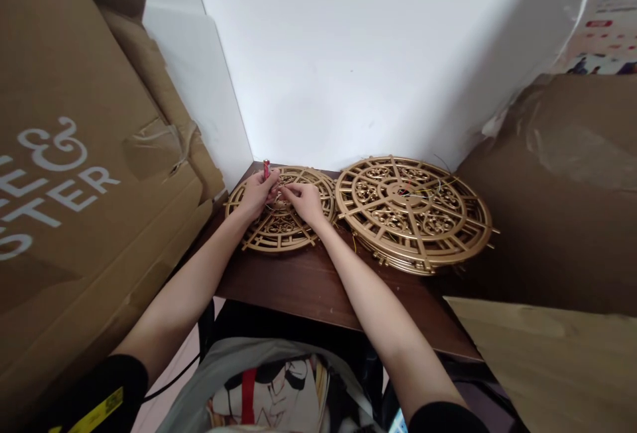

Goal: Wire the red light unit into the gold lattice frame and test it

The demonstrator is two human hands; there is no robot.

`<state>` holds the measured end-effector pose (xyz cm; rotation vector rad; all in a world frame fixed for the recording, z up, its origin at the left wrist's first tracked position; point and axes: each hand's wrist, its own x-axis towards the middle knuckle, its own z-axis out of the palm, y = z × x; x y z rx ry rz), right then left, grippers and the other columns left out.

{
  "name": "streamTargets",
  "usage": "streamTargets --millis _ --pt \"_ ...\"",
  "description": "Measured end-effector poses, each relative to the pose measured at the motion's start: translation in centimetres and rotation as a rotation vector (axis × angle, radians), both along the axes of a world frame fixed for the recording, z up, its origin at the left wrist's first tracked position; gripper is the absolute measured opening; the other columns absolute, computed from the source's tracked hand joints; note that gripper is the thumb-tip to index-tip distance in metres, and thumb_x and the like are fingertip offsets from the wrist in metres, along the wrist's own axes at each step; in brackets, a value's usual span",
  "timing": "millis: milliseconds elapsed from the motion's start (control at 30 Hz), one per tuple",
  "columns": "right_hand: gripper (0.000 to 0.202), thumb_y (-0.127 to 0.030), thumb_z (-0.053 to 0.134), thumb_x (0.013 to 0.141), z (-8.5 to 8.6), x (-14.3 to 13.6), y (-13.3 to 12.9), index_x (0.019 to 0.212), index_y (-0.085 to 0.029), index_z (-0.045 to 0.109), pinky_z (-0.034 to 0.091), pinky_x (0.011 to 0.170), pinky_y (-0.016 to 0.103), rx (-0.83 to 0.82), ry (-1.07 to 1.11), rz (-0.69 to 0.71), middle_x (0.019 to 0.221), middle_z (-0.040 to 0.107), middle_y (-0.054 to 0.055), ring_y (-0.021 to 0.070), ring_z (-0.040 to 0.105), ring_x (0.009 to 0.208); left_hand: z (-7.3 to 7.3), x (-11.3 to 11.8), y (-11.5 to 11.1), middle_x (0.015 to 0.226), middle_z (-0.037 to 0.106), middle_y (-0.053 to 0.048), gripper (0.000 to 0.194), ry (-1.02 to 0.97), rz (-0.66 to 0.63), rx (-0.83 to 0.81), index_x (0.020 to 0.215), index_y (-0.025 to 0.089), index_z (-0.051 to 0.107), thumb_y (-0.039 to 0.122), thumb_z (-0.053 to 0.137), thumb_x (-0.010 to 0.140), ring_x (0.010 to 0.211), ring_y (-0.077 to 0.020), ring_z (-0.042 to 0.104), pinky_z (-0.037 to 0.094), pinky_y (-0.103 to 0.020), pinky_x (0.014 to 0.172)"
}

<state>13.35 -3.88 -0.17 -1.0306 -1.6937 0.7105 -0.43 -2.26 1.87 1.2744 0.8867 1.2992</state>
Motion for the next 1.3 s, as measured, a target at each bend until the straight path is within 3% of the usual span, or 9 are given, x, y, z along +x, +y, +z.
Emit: streamTargets --millis 200,467,733,833,933,1033,1200,1300 --pt "0.027 -0.037 0.061 0.082 -0.1 -0.1 0.0 0.084 -0.014 0.076 0.047 0.064 0.025 -0.014 0.080 0.027 0.073 0.075 0.005 0.0161 0.066 0.066 0.1 0.0 -0.2 0.044 0.034 0.011 0.030 0.020 -0.030 0.002 0.071 0.016 0.049 0.039 0.065 0.080 0.034 -0.0023 0.025 0.016 -0.017 0.035" --pt "0.027 -0.040 0.069 0.072 -0.2 -0.2 0.4 0.083 -0.016 0.074 0.053 0.065 0.029 -0.138 0.334 0.032 0.078 0.075 0.006 0.0173 0.067 0.066 0.0 -0.3 0.0 0.048 0.034 0.010 0.035 0.065 -0.028 0.060 0.071 0.017 0.049 0.048 0.063 0.079 0.036 -0.0033 0.025 0.019 -0.019 0.036" --pt "0.024 -0.035 0.074 0.065 -0.1 0.0 0.2 0.081 -0.017 0.073 0.056 0.073 0.032 -0.175 0.411 0.055 0.078 0.074 0.006 0.0185 0.069 0.071 0.0 -0.2 -0.2 0.052 0.042 0.007 0.037 0.057 -0.027 0.069 0.074 0.017 0.052 0.052 0.063 0.077 0.037 -0.0043 0.029 0.021 -0.019 0.038" --pt "0.023 -0.034 0.074 0.065 -0.2 0.0 0.3 0.080 -0.016 0.072 0.055 0.071 0.030 -0.185 0.440 0.052 0.075 0.073 0.004 0.0168 0.067 0.069 0.3 -0.6 -0.1 0.057 0.048 0.004 0.044 0.090 0.033 0.089 0.077 0.016 0.055 0.060 0.053 0.082 0.040 -0.0063 0.034 0.023 -0.020 0.040" --pt "0.023 -0.034 0.072 0.066 -0.3 0.0 0.3 0.080 -0.016 0.072 0.054 0.068 0.029 -0.200 0.397 0.048 0.073 0.073 0.004 0.0159 0.066 0.065 0.7 -1.9 1.2 0.064 0.056 -0.002 0.052 0.272 0.190 0.179 0.077 0.016 0.058 0.064 0.039 0.086 0.049 -0.0098 0.043 0.032 -0.022 0.046" --pt "0.021 -0.032 0.071 0.068 -0.2 0.0 0.3 0.081 -0.016 0.072 0.053 0.067 0.028 -0.196 0.340 0.052 0.071 0.073 0.004 0.0159 0.066 0.064 1.2 -3.1 3.8 0.074 0.063 -0.006 0.050 0.680 0.295 0.325 0.078 0.017 0.061 0.060 0.039 0.087 0.069 -0.0166 0.055 0.040 -0.026 0.064" --pt "0.019 -0.031 0.069 0.070 0.2 0.1 0.3 0.081 -0.016 0.071 0.052 0.067 0.028 -0.208 0.286 0.056 0.072 0.073 0.004 0.0150 0.065 0.063 2.0 -2.8 8.5 0.085 0.069 -0.013 0.055 1.409 0.122 0.245 0.089 0.016 0.067 0.066 0.052 0.075 0.096 -0.0320 0.056 0.040 -0.038 0.085" --pt "0.016 -0.029 0.068 0.071 0.2 -0.1 0.4 0.080 -0.016 0.070 0.051 0.066 0.027 -0.218 0.297 0.031 0.070 0.072 0.003 0.0139 0.064 0.060 2.1 -1.9 9.9 0.098 0.070 -0.017 0.063 1.482 0.115 0.199 0.100 0.015 0.069 0.069 0.053 0.071 0.109 -0.0381 0.051 0.040 -0.041 0.089"
